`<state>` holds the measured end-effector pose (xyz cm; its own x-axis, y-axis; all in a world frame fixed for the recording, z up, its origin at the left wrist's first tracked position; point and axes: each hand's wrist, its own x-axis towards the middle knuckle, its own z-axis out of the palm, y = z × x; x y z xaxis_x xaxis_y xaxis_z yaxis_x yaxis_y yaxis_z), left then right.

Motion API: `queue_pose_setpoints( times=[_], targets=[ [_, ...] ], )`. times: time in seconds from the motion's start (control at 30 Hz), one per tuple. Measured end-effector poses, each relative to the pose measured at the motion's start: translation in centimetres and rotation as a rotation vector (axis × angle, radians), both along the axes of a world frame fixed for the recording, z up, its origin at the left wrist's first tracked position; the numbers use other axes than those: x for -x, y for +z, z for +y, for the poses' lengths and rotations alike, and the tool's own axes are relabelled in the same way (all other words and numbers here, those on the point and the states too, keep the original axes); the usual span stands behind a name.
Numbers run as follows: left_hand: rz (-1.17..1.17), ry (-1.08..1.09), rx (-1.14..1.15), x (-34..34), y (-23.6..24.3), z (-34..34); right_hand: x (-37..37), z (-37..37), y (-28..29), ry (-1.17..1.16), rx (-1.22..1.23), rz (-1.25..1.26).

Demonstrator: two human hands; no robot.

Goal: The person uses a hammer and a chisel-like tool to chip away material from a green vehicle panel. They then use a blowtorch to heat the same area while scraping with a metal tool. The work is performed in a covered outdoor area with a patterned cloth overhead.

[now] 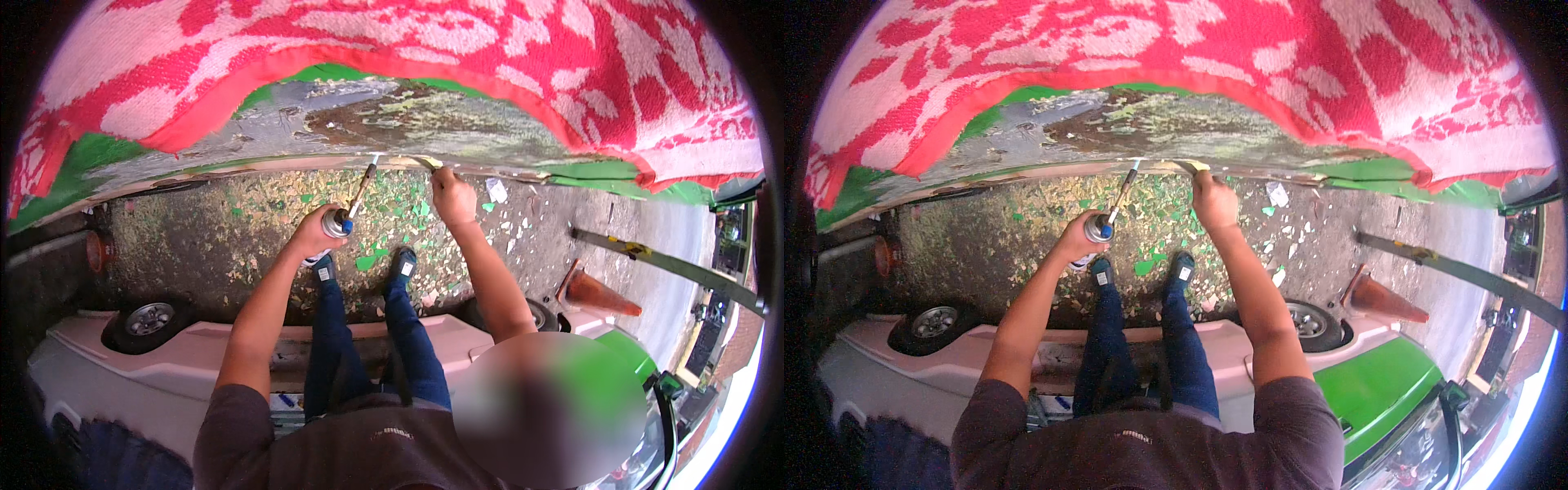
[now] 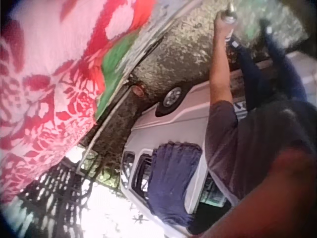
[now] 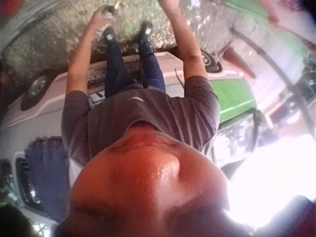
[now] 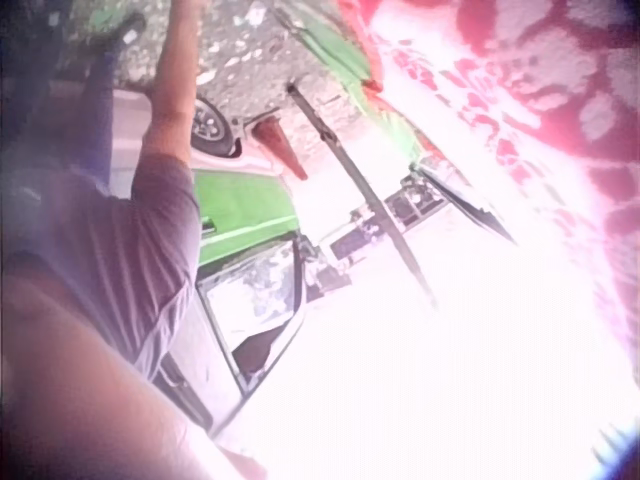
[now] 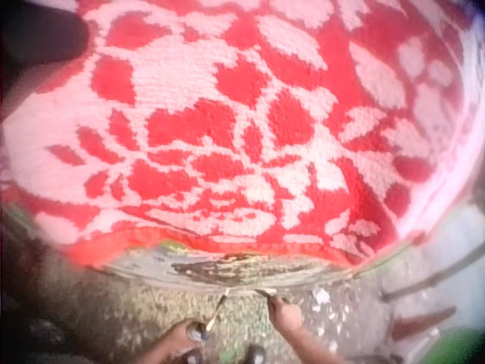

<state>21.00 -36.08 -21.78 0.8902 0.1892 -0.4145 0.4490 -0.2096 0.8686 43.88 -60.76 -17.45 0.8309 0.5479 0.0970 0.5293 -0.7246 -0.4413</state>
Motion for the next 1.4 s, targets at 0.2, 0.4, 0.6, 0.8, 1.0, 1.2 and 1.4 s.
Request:
queue_pose_setpoints(
  times=[0.2, 0.4, 0.6, 0.8, 1.0, 1.2, 1.4],
  targets=[
    [-0.031, -0.03, 0.031, -0.2, -0.2, -0.3, -0.4, -1.4, -0.2, -0.077, -0.024, -0.064],
    [-0.046, -0.094, 0.007, -1.0, 1.6, -1.5, -1.4, -2.8, 0.8, -0.087, -0.078, -0.072],
    [0.014, -0.1, -0.004, -1.8, 2.2, -2.0, -1.5, -3.5, 0.6, -0.09, -0.065, -0.007],
    [0.03, -0.121, -0.019, -1.6, 0.5, -1.9, -1.4, -4.0, -0.5, -0.121, -0.172, 0.044],
    [0.025, -0.111, -0.024, -1.8, 1.9, -2.1, -1.4, -4.0, -1.4, -0.131, -0.142, 0.086],
    [0.121, -0.13, -0.012, -2.5, 2.9, -1.7, -1.2, -3.7, -2.9, -0.152, -0.096, 0.087],
    [-0.002, -0.125, -0.055, -2.6, 2.0, -1.6, -2.8, -2.4, -1.7, -0.22, -0.004, 0.061]
  ],
)
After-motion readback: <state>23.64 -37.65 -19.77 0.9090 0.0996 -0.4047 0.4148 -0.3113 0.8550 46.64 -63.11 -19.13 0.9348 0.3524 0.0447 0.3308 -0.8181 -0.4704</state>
